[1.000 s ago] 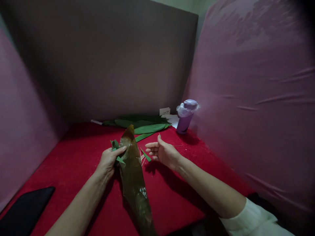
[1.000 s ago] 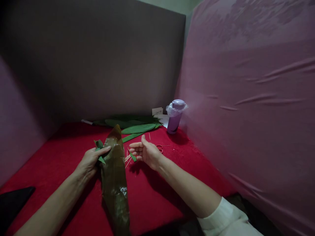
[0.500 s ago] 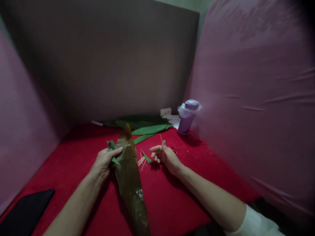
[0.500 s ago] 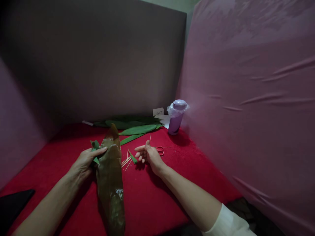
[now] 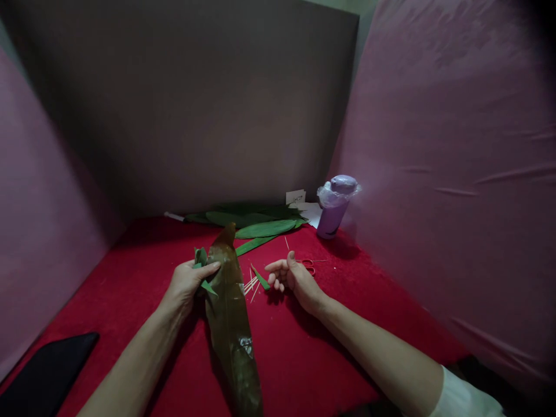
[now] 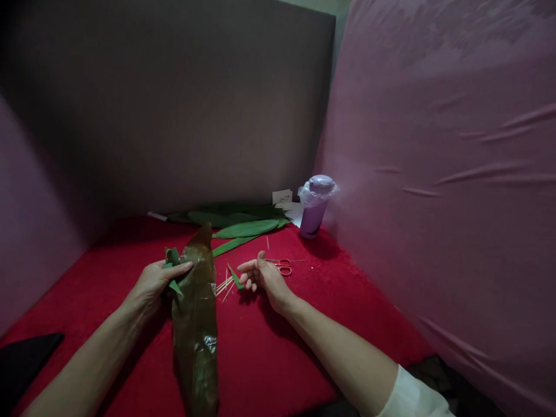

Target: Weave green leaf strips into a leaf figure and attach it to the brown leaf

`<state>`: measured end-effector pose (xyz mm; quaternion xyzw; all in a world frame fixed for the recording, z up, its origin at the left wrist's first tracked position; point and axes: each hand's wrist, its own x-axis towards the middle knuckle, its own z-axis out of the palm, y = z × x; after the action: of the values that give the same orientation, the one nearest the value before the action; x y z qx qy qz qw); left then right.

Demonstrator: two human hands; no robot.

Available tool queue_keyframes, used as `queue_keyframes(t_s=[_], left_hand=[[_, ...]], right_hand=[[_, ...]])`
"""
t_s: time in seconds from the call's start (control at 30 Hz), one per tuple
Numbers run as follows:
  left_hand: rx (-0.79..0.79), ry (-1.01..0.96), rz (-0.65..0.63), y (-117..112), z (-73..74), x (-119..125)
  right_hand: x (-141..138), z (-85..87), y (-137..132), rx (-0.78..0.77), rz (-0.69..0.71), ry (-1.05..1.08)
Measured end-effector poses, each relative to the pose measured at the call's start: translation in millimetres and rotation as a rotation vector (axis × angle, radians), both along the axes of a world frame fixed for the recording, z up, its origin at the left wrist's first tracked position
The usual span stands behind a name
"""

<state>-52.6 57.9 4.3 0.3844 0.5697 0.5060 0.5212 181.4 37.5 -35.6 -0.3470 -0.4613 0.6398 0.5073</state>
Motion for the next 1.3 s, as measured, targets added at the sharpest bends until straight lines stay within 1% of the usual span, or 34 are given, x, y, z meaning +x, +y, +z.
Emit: queue_keyframes(t_s=[0.1, 0.2, 0.3, 0.37, 0.47, 0.53, 0.63, 0.7, 0.9, 0.97, 1.07, 1.17, 1.23, 1.3], left_hand=[[0.02, 0.075, 0.011, 3, -2.3, -1], [0.07, 0.182, 0.071, 7, -2.1, -6], [0.134, 0.272, 0.169, 10, 2.2, -15], [0.165, 0.298, 0.216, 11, 6.3, -19], [0.182, 0.285, 0.216, 9, 12.1, -18], [0.157, 0.205, 0.161, 6, 14.9, -15], [0.084, -0.015, 0.072, 2, 17.4, -10], [0.065, -0.1, 0.05, 1, 17.8, -9], [0.085, -0.16, 0.024, 2, 16.5, -11], [0.085, -0.183, 0.022, 0, 18.6, -9], [0.088, -0.26, 0.001, -7, 25.8, -2], [0.103, -0.344, -0.048, -16, 34.0, 9], [0.111, -0.364, -0.063, -22, 37.1, 17], [0.11, -0.367, -0.069, -27, 37.5, 23]], right_hand=[[-1, -2.0, 0, 0.014, 0.002, -0.008], [-1, -2.2, 0, 0.007, 0.005, -0.007], [-1, -0.6, 0, 0.004, 0.003, -0.013], [-1, 0.4, -1, 0.013, 0.003, -0.022], [-1, 1.1, -3, 0.021, 0.008, -0.04], [-1, 0.9, -3, 0.024, 0.011, -0.047], [-2, 0.0, -4, 0.027, 0.012, -0.045], [-2, -1.0, -5, 0.03, 0.015, -0.039], [-2, -2.1, -5, 0.033, 0.018, -0.036], [-1, -1.5, -5, 0.026, 0.015, -0.036], [-2, 1.0, -5, 0.015, 0.005, -0.044], [-5, 9.7, -6, -0.003, -0.01, -0.026], [-11, 20.9, -10, 0.002, 0.005, -0.01], [-19, 34.9, -17, 0.044, 0.051, -0.05]])
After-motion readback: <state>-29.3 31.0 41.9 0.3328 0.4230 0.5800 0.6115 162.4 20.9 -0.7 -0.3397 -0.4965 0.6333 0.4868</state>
